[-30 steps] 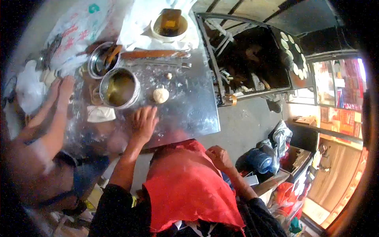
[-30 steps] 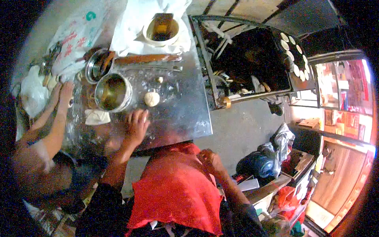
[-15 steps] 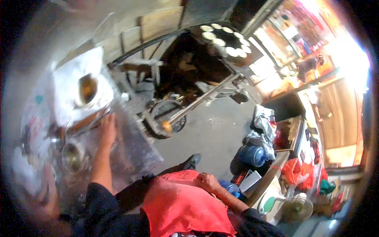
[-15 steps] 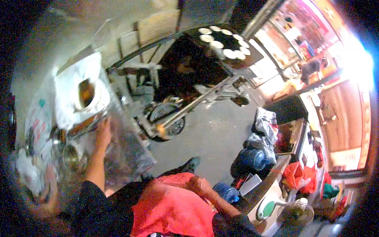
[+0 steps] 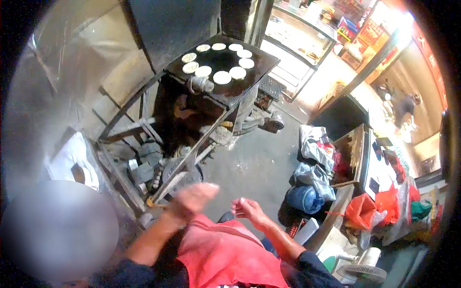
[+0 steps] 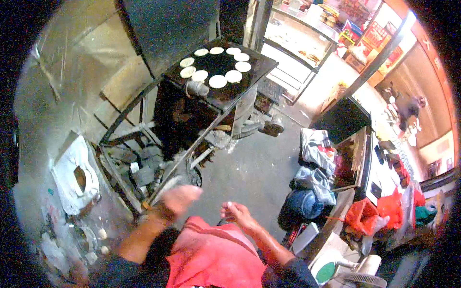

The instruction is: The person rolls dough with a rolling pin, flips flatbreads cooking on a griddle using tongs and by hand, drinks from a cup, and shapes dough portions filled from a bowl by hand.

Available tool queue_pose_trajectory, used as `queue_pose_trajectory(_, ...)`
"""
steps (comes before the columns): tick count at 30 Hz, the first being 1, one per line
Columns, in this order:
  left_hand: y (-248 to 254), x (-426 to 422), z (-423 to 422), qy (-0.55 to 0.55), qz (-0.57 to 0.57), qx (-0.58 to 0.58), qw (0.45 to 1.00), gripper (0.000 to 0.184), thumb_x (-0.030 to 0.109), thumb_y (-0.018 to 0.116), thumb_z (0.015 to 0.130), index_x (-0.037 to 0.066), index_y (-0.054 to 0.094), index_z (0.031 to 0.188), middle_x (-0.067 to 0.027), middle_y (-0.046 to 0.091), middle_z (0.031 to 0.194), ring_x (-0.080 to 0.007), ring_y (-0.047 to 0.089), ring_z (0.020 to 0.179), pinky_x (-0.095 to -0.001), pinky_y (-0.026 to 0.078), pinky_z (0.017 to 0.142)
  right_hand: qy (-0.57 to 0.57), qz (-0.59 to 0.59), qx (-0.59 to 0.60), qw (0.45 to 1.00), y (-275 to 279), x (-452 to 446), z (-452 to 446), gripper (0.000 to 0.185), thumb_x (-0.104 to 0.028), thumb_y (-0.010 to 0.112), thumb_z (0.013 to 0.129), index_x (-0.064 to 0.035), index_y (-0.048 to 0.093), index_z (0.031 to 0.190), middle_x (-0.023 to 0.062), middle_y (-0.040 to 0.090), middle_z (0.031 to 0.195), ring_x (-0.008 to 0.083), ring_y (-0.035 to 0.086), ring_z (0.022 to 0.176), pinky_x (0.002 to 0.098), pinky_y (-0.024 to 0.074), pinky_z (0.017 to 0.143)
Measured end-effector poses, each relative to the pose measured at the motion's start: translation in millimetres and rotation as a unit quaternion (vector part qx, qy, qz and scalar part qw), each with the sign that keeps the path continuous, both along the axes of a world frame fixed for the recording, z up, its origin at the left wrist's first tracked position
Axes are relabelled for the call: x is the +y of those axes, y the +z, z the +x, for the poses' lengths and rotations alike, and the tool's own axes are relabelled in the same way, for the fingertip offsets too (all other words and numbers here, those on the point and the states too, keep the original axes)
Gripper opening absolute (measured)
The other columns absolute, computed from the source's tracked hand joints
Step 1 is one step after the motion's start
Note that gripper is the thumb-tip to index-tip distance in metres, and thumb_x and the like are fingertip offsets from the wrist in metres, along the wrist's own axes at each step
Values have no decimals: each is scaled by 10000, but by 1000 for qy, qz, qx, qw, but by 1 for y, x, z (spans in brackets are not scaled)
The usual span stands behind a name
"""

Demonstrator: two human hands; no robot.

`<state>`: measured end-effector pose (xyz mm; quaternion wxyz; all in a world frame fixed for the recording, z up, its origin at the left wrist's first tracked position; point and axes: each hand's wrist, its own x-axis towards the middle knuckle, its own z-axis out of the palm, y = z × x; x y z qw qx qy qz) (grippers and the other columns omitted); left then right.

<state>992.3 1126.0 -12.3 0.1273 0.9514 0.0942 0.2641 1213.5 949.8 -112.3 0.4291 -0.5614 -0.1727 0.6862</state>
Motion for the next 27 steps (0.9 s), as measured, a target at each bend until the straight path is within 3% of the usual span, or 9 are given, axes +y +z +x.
queue_pose_trajectory(2,-15,-23,73,-134,10,-26,991,374,123,562,861,28,632,1215,-109,677,1151,-230,679,1029,-329,548,919,-62,32,119,990,26,27,14,630,-536,466,1019,-5,516,1355,148,616,1281,280,629,1114,416,504,968)
queue_pose_trajectory(4,-18,-40,123,-182,-13,-53,982,416,108,574,870,32,600,1278,-105,672,1144,-237,677,1040,-365,556,901,-132,40,391,910,50,40,38,642,-554,456,1011,-33,489,1385,150,601,1305,293,624,1128,440,505,984)
queue_pose_trajectory(9,-21,4,204,-260,-74,-28,962,458,230,627,884,60,570,1306,-135,602,1264,-289,591,1181,-440,484,982,-311,42,290,904,24,29,121,239,-280,538,986,-93,638,1095,42,691,1029,200,685,885,361,586,734)
queue_pose_trajectory(12,-49,58,246,-249,-96,-14,964,534,402,658,910,113,554,1346,-118,555,1376,-323,510,1301,-490,408,1072,-410,17,84,908,2,27,176,216,-251,564,976,-79,633,1086,44,603,718,184,562,599,370,495,603)
queue_pose_trajectory(16,-73,143,298,-66,-229,72,969,513,344,690,898,61,571,1308,-151,583,1319,-352,536,1243,-456,419,1067,-503,-174,-17,847,-81,-35,232,263,-237,607,933,-134,541,700,-7,345,465,166,331,376,333,307,372)
queue_pose_trajectory(20,-95,190,350,-19,-313,134,940,485,308,676,920,41,570,1310,-175,580,1317,-368,539,1227,-448,426,1058,-511,-394,25,764,-143,-112,239,145,-182,566,934,-146,589,795,-9,391,509,132,375,380,287,280,347)
queue_pose_trajectory(23,-107,205,391,-32,-344,158,925,491,311,657,938,32,555,1329,-191,568,1330,-362,535,1239,-439,422,1066,-576,-336,-127,734,-236,-157,246,60,-151,630,865,-122,668,902,33,479,551,221,460,413,358,403,386)
queue_pose_trajectory(26,-123,209,437,-43,-357,149,921,494,301,653,945,31,545,1344,-200,564,1333,-347,538,1246,-425,425,1066,-111,-368,-344,857,-214,-147,310,111,-133,682,843,-35,714,884,78,615,667,230,569,531,374,435,479)
queue_pose_trajectory(27,-123,219,456,-33,-384,149,910,494,303,653,945,35,547,1346,-204,560,1336,-350,537,1249,-425,428,1064,-441,-405,-140,789,-210,-107,340,229,-214,710,872,8,704,817,96,636,692,234,579,543,387,430,479)
